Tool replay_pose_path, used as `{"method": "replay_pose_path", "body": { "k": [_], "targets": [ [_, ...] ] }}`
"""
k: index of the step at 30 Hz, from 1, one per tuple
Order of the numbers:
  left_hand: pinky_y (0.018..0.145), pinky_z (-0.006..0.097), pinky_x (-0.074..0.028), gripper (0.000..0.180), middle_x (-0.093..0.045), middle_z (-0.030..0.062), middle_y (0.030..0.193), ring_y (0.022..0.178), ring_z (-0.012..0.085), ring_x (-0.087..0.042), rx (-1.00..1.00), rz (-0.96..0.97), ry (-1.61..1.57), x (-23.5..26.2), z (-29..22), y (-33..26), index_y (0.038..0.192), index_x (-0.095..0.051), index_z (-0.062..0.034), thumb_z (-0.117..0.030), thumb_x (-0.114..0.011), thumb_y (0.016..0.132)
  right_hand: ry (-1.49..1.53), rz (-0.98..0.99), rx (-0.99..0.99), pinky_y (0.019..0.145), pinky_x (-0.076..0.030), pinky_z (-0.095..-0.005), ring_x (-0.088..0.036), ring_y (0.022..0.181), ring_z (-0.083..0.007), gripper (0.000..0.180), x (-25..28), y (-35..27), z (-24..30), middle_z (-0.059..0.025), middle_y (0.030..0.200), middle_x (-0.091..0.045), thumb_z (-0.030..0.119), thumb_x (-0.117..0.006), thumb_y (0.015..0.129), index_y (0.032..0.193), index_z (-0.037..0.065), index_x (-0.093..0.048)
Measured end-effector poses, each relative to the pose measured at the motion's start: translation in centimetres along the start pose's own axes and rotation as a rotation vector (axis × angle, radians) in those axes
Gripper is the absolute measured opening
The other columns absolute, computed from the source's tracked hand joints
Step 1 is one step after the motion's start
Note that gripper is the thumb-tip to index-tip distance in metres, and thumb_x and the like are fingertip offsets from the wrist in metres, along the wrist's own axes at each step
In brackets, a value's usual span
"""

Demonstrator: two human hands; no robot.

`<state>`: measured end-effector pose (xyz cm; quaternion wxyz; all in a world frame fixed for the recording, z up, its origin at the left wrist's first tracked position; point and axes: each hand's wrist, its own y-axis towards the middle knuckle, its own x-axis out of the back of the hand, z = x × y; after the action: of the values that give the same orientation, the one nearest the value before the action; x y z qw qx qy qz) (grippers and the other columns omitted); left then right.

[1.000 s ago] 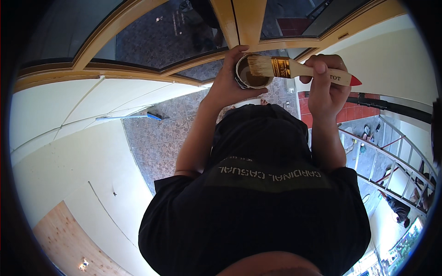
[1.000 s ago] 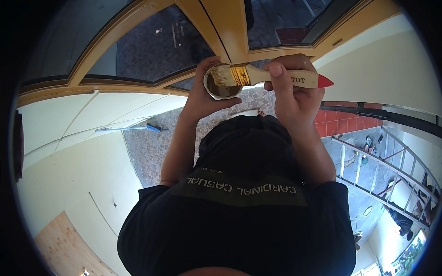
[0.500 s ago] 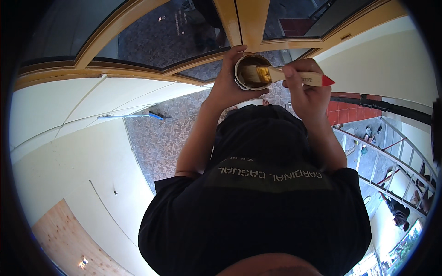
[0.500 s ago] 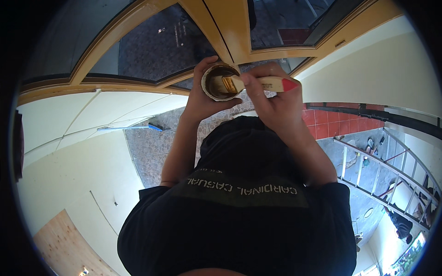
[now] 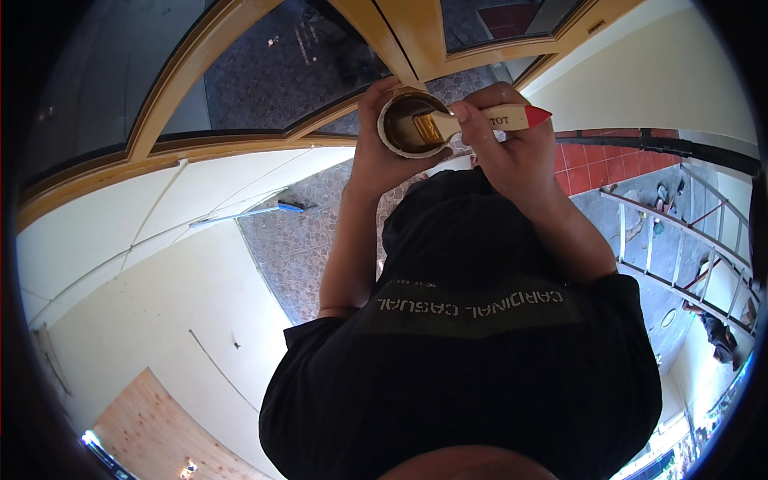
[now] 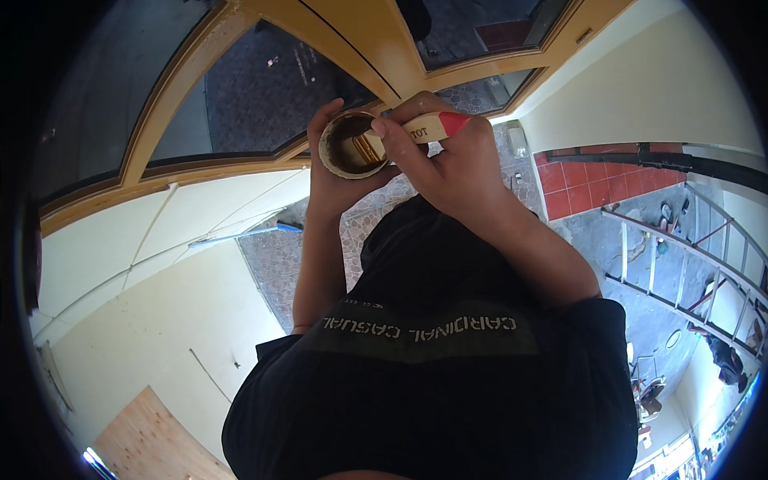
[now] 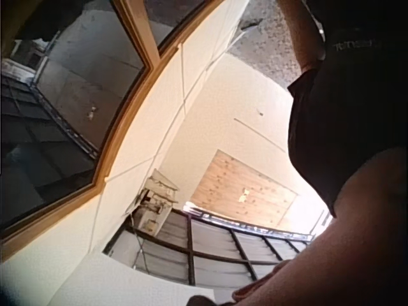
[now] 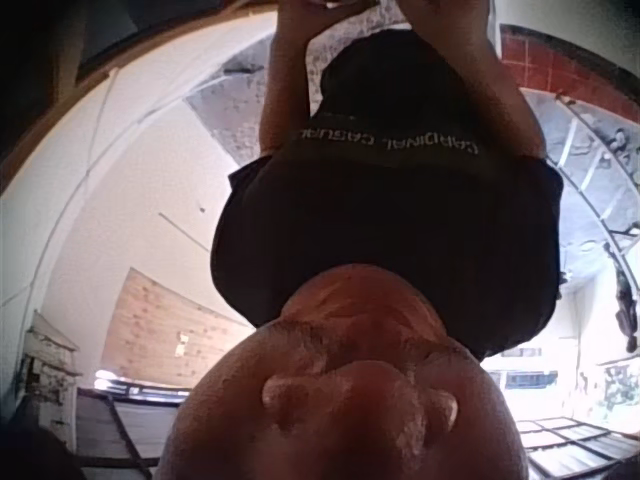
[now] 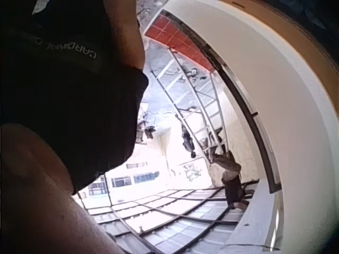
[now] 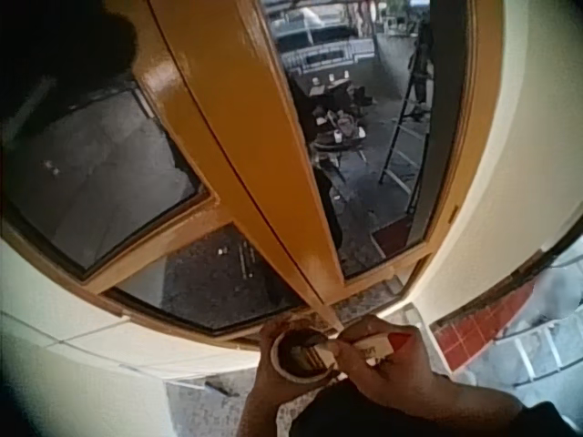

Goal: Painting the top frame of a wooden glass door using a brush and a small container of paint.

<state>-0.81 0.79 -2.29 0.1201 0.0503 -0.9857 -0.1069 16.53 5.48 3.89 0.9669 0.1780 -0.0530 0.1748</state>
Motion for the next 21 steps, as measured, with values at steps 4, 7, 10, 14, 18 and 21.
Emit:
{"method": "replay_pose_path", "body": {
  "k": [4, 7, 10, 14, 18, 21],
  "targets": [
    [0.089, 0.035, -0.049, 0.104, -0.052, 0.0129, 0.116, 0.107, 0.0233, -0.056, -0.032, 0.009, -0.015, -0.1, 0.0, 0.2, 0.133, -0.021, -0.0089, -0.011, -0.089, 0.054, -0.013, 0.032, 0.002, 0.054, -0.049, -0.0248, -0.066, 0.064, -0.0159, 0.017, 0.0, -0.1, 0.2, -0.0103, 0.073, -0.066, 0.016, -0.066, 0.085, 0.085, 0.0, -0.061],
    [0.089, 0.036, -0.049, 0.104, -0.051, 0.0132, 0.117, 0.107, 0.0235, -0.056, -0.028, 0.028, -0.029, -0.2, -0.2, 0.4, 0.133, -0.021, -0.0091, -0.011, -0.089, 0.055, 0.026, 0.052, 0.015, 0.055, -0.05, -0.0255, -0.067, 0.066, -0.0171, 0.018, -0.4, -0.3, -0.4, -0.0109, 0.075, -0.066, 0.017, -0.066, 0.085, 0.086, 0.0, -0.061],
    [0.089, 0.036, -0.049, 0.104, -0.051, 0.0134, 0.118, 0.107, 0.0238, -0.056, -0.023, 0.044, -0.005, 0.0, 0.1, 0.5, 0.134, -0.021, -0.0094, -0.01, -0.089, 0.055, 0.071, 0.046, -0.001, 0.057, -0.05, -0.0267, -0.067, 0.068, -0.0181, 0.018, -0.6, -0.4, -0.8, -0.0116, 0.077, -0.067, 0.017, -0.065, 0.085, 0.086, 0.0, -0.06],
    [0.089, 0.036, -0.049, 0.104, -0.05, 0.0136, 0.119, 0.108, 0.0242, -0.056, -0.003, 0.052, 0.034, 0.2, 0.1, 0.5, 0.134, -0.021, -0.0091, -0.01, -0.089, 0.055, 0.186, 0.062, -0.027, 0.054, -0.042, -0.0205, -0.055, 0.062, -0.0056, 0.014, -0.8, -0.4, -1.7, -0.0029, 0.069, -0.06, 0.014, -0.061, 0.089, 0.085, 0.0, -0.058],
    [0.089, 0.035, -0.049, 0.104, -0.05, 0.0141, 0.118, 0.108, 0.0244, -0.056, -0.006, 0.059, 0.0, 0.5, 0.4, 0.5, 0.134, -0.021, -0.0084, -0.01, -0.088, 0.055, 0.236, 0.066, -0.052, 0.053, -0.042, -0.0203, -0.055, 0.061, -0.0051, 0.014, -1.0, -0.4, -1.8, -0.0024, 0.068, -0.059, 0.013, -0.061, 0.089, 0.086, 0.001, -0.058],
    [0.088, 0.035, -0.049, 0.104, -0.051, 0.0143, 0.116, 0.107, 0.0243, -0.056, -0.009, 0.068, 0.041, 0.6, 0.4, 0.5, 0.134, -0.019, -0.0079, -0.009, -0.087, 0.056, 0.238, 0.091, -0.106, 0.054, -0.042, -0.0204, -0.055, 0.061, -0.0054, 0.014, -1.0, -0.2, -1.7, -0.0019, 0.067, -0.058, 0.013, -0.061, 0.09, 0.086, 0.001, -0.058]
  ]
}}
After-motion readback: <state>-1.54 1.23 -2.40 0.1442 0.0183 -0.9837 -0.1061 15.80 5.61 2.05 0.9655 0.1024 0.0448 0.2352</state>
